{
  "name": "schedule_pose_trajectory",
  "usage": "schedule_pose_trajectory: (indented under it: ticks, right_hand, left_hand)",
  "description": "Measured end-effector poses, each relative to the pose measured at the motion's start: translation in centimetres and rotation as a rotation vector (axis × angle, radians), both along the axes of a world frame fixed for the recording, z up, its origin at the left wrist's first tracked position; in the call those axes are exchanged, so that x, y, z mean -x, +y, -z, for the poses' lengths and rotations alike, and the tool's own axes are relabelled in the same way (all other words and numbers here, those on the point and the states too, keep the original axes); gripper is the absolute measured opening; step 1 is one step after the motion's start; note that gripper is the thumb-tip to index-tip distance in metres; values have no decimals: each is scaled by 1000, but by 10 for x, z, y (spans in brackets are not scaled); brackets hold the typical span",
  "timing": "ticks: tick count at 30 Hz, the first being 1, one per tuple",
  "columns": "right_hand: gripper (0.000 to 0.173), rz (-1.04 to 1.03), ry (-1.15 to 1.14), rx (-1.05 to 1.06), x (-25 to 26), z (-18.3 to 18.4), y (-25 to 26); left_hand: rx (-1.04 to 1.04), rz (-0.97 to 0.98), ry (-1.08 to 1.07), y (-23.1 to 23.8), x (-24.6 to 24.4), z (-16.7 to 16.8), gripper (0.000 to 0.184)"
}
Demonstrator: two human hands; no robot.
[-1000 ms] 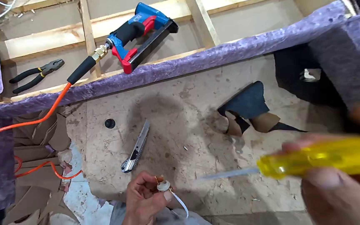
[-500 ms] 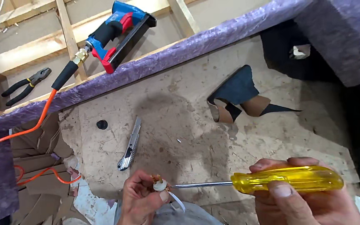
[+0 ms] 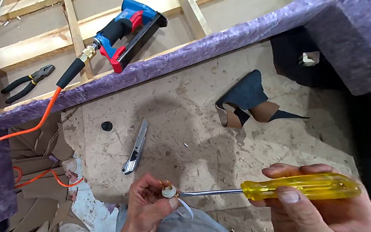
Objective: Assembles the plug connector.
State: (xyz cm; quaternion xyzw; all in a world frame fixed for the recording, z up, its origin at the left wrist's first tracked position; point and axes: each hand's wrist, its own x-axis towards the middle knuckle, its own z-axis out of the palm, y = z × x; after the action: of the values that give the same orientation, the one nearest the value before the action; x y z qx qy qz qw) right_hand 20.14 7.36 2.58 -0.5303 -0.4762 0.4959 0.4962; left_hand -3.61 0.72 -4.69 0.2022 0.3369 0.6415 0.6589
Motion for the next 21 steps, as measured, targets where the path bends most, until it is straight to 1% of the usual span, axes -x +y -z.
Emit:
schedule_pose_trajectory:
  ticks: [2,4,7,8,10,11,12,14,16,18,20,21]
  right_hand:
    - [46,-29,-4,-24,-2,-2,2]
    - [50,-46,-15,-38,-3,-5,4]
    - [71,-93,-55,-74,-8,-7,8]
    - [68,-97,-61,-88,-9,-7,9]
    - [47,-73,-58,-106,-11,-6,11]
    - [39,-68,-83,-116,-13,-5,12]
    - [35,-66,-115,-124,-16,-4,14]
    - [36,-66,-140,-92,-18,-6,14]
    - [42,-65,-81,-30,-14,-14,11]
    - [35,-85,-27,-16,-14,-16,11]
    - [30,-211,14,37,-24,-15,13]
    - [33,-293,29,85,-32,-16,15]
  left_hand:
    - [-1,7,8,0,0,0,25]
    - [-3,12,13,1,1,0,25]
    - [10,12,26,1,0,-1,25]
    - [19,10,28,1,1,-1,25]
    - [39,5,40,2,1,0,23]
    - [40,6,42,2,1,0,23]
    - [36,14,44,3,1,0,23]
    - [30,36,52,2,-1,-1,24]
    - [37,42,57,3,-4,-1,24]
    - [48,36,61,3,-4,0,23]
    - [62,30,65,3,-2,1,22]
    - [68,30,67,3,-1,1,22]
